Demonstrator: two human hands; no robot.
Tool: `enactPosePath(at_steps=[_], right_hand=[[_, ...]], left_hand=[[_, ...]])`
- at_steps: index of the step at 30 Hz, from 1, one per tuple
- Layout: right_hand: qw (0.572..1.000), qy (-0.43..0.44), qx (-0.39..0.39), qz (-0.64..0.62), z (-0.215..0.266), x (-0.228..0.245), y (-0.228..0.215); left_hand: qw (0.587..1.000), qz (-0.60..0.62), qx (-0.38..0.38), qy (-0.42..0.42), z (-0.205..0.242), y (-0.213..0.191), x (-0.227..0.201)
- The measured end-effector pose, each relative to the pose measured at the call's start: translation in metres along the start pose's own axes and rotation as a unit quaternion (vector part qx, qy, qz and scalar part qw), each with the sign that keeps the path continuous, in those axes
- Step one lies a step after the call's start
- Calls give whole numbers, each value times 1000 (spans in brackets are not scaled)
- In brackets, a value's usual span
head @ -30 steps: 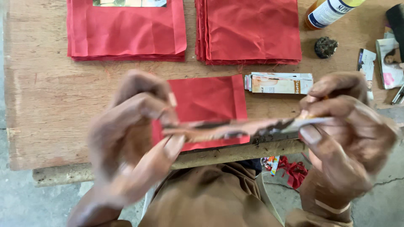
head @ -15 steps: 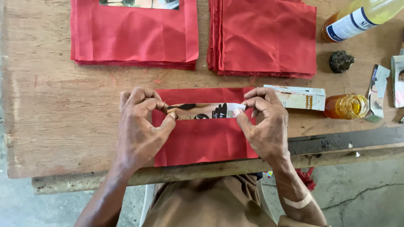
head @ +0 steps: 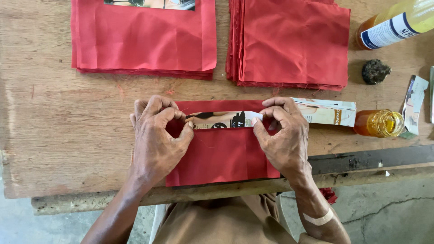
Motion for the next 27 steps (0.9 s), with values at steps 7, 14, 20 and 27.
enactPosePath(at_steps=[7,14,20,27], right_hand=[[1000,20,6,-15,-3,-3,2],[1000,17,7,7,-5,1,3],[1000,13,-5,16,-4,2,4],[998,15,-29,-46,-1,-25,-6]], left_hand=[[1000,-7,10,-11,-2,2,3],[1000,-19,1,-1,-2,2,0],[999,-31,1,6,0,1,-2],[998,-40,-29,47,1,-5,-7]])
Point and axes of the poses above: each hand's wrist, its own z-axis away from the middle knuckle, its own y-axis out of the palm, x = y × z, the point moved 9 cm from there along -z, towards the middle knuckle, and after that the axes turned 7 degrees about y, right-handed, at the moved point
